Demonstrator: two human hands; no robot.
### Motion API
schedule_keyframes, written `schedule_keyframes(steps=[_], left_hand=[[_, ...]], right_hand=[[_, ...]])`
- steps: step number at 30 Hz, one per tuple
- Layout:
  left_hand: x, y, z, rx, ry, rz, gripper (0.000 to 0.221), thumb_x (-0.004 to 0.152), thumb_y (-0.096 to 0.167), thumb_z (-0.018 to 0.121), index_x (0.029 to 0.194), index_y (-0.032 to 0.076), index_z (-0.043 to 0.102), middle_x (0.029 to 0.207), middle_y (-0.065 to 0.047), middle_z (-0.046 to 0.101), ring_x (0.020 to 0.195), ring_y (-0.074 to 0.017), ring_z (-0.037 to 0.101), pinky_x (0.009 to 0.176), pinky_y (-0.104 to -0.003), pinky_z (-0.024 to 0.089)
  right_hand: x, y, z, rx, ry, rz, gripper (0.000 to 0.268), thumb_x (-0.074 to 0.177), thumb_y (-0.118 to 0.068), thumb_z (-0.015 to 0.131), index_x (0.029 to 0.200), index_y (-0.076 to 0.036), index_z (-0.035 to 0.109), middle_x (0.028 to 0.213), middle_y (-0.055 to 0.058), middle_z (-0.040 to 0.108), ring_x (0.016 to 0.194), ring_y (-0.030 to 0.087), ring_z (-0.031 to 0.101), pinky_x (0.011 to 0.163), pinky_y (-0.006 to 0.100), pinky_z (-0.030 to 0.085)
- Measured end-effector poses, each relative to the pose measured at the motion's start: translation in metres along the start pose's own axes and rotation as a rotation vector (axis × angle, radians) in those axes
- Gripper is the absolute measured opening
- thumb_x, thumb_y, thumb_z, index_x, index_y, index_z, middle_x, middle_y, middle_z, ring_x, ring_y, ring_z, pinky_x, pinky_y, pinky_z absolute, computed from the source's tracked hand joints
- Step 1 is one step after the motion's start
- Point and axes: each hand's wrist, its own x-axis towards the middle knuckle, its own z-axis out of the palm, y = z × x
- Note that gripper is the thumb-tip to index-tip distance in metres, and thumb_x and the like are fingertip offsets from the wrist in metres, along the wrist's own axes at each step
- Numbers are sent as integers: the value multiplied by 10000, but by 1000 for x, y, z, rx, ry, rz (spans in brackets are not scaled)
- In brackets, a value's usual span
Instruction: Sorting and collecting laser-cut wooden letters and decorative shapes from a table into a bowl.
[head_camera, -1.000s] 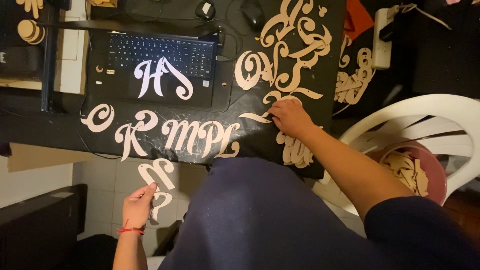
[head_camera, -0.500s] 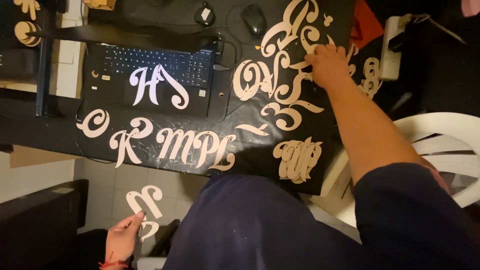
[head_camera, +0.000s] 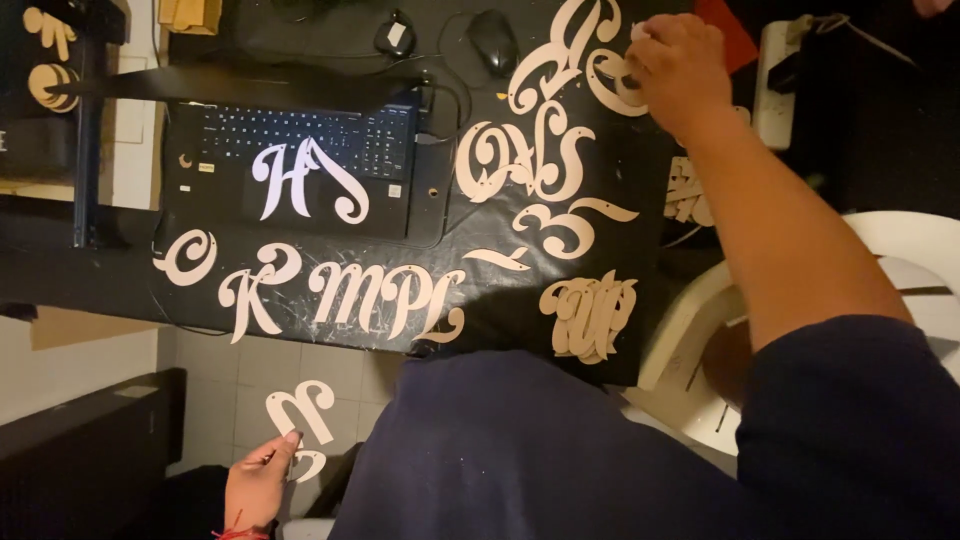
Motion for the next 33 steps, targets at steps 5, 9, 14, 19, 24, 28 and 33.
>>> schedule_keyframes(steps=[5,9,14,19,24,28,33], left_hand=[[6,-11,5,-45,-15,19,400,894,393,706,1125,87,819,852,-69,758,794,-167,630,748,-296,477],[-6,-2,2,-4,-55,-74,422,906,391,681,1175,87,799,1081,-121,797,998,-209,682,909,-310,475],[0,-34,13,51,-5,-52,425,901,395,687,1094,45,832,883,-150,802,816,-210,657,745,-326,462],[5,-69,32,19,102,-85,314,863,329,770,1036,80,852,855,-146,818,677,-200,673,599,-318,475],[5,-105,43,-59,111,-120,301,888,244,782,961,-38,856,775,-201,809,718,-260,725,733,-333,538],[38,-175,43,259,114,78,317,867,445,688,974,219,884,706,15,833,600,-93,719,624,-202,518],[27,-169,47,149,88,-70,330,877,403,715,993,137,872,772,-60,832,641,-150,713,653,-253,518]], right_hand=[[-29,-21,-70,-107,-355,-44,286,801,-251,771,1074,-176,726,1261,76,650,1102,310,560,836,434,407],[-77,-9,-34,-210,-365,-157,388,848,-179,617,1210,-305,675,1407,-34,583,1309,228,489,1078,436,328],[-58,-3,-15,-202,-296,-164,335,826,-132,593,1126,-254,682,1315,-1,590,1264,257,502,1072,452,334],[-19,-18,-17,-214,-494,-96,454,727,108,591,1067,-169,712,1226,83,615,1249,306,502,1072,505,331],[-22,-21,28,-20,-237,-97,314,698,-19,514,944,-132,674,1103,42,607,1036,292,544,1045,531,358],[0,-44,47,-105,17,-151,375,622,-73,604,957,-191,722,995,-12,640,791,216,531,817,389,416],[41,-72,56,46,-385,144,478,870,-222,624,1343,-166,577,1183,108,630,1019,339,535,869,463,365]])
